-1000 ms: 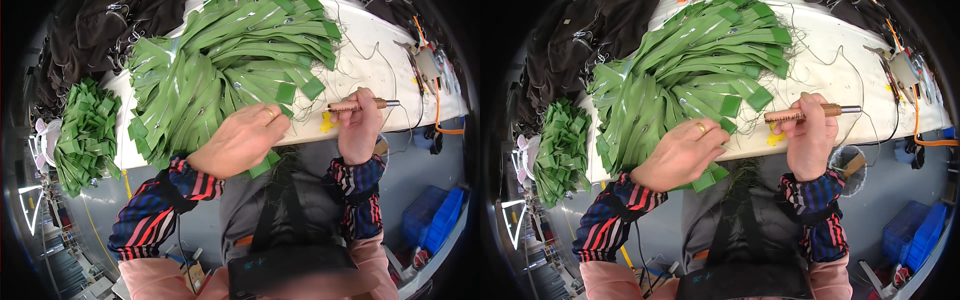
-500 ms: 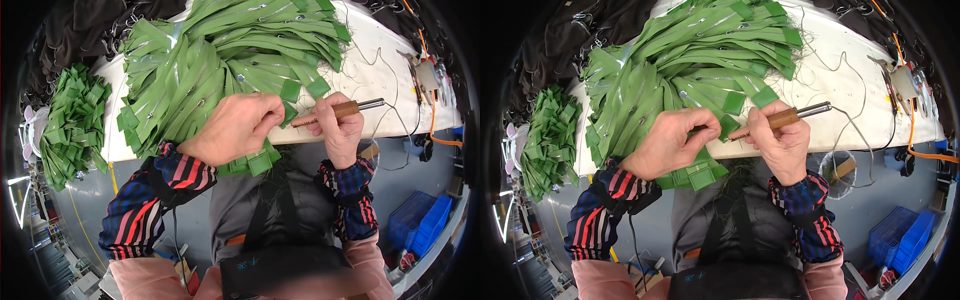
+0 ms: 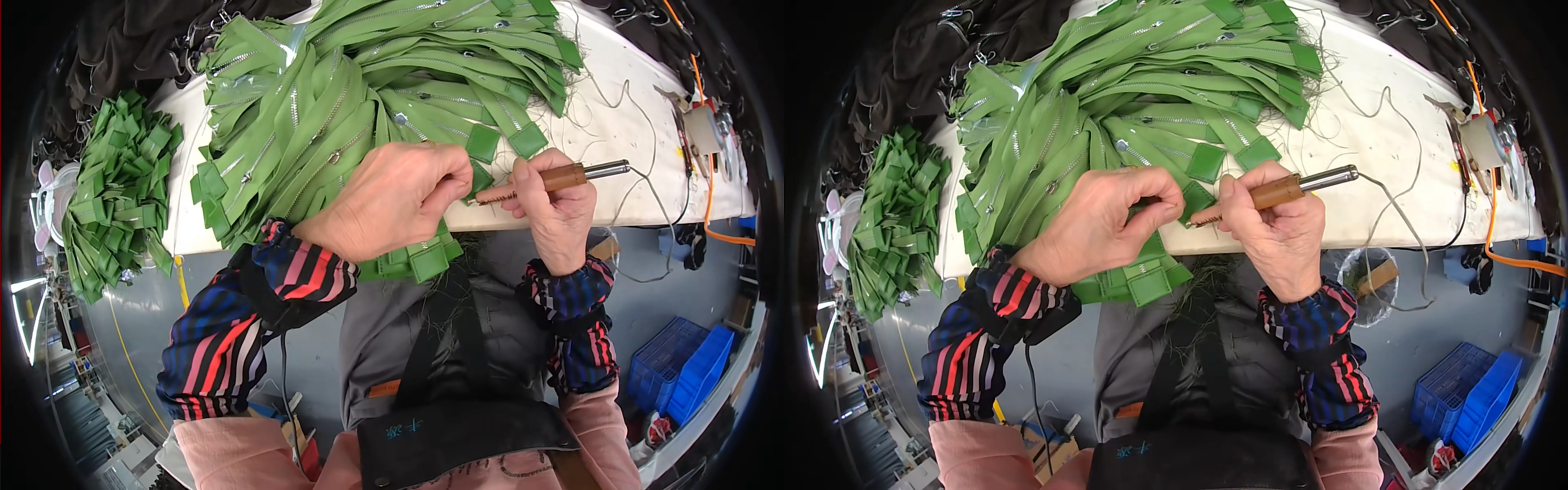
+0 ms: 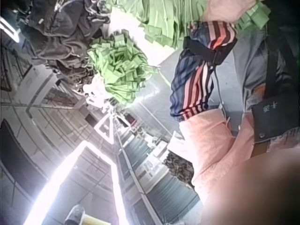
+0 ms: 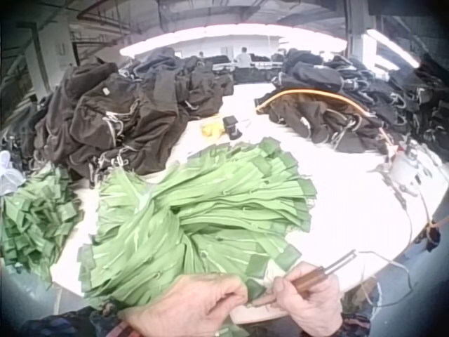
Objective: The recorder is at a workstation assembling and inspecting green zipper tape sections, using a small hand tool to manipulate sliders or pull tabs.
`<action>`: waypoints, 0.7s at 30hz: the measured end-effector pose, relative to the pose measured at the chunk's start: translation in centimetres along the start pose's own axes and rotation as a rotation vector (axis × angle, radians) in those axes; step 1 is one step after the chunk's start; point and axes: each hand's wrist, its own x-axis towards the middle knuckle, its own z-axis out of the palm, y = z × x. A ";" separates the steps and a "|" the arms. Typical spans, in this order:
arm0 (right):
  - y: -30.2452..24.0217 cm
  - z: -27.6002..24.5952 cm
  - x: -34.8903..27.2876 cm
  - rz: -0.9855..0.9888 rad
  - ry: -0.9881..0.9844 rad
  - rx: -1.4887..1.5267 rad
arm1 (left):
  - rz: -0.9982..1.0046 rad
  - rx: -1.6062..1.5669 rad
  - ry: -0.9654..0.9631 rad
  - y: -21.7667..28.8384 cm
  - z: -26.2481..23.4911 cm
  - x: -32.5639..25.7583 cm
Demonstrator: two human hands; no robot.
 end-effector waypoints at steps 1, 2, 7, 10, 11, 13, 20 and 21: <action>0.0 0.0 0.0 0.000 -0.002 0.001 | 0.000 0.002 -0.003 0.0 0.0 0.0; 0.0 0.0 0.0 -0.001 -0.003 0.004 | -0.001 0.003 -0.002 0.0 0.0 0.0; 0.1 0.0 0.1 -0.024 -0.009 0.026 | -0.009 0.006 -0.006 0.1 -0.1 0.0; 0.1 0.1 0.1 -0.036 -0.007 0.038 | -0.001 0.013 -0.010 0.1 -0.1 0.0; 0.0 0.1 0.1 -0.025 -0.005 0.025 | -0.002 0.013 -0.011 0.1 -0.1 0.0; 0.1 0.0 0.1 -0.015 -0.004 0.012 | -0.019 0.009 -0.012 0.1 -0.1 0.0; 0.4 -0.3 0.1 -0.081 -0.025 -0.065 | -0.027 -0.017 -0.018 0.2 -0.3 0.0; 0.5 -0.4 0.1 -0.103 -0.004 -0.071 | -0.024 -0.017 -0.020 0.3 -0.7 0.0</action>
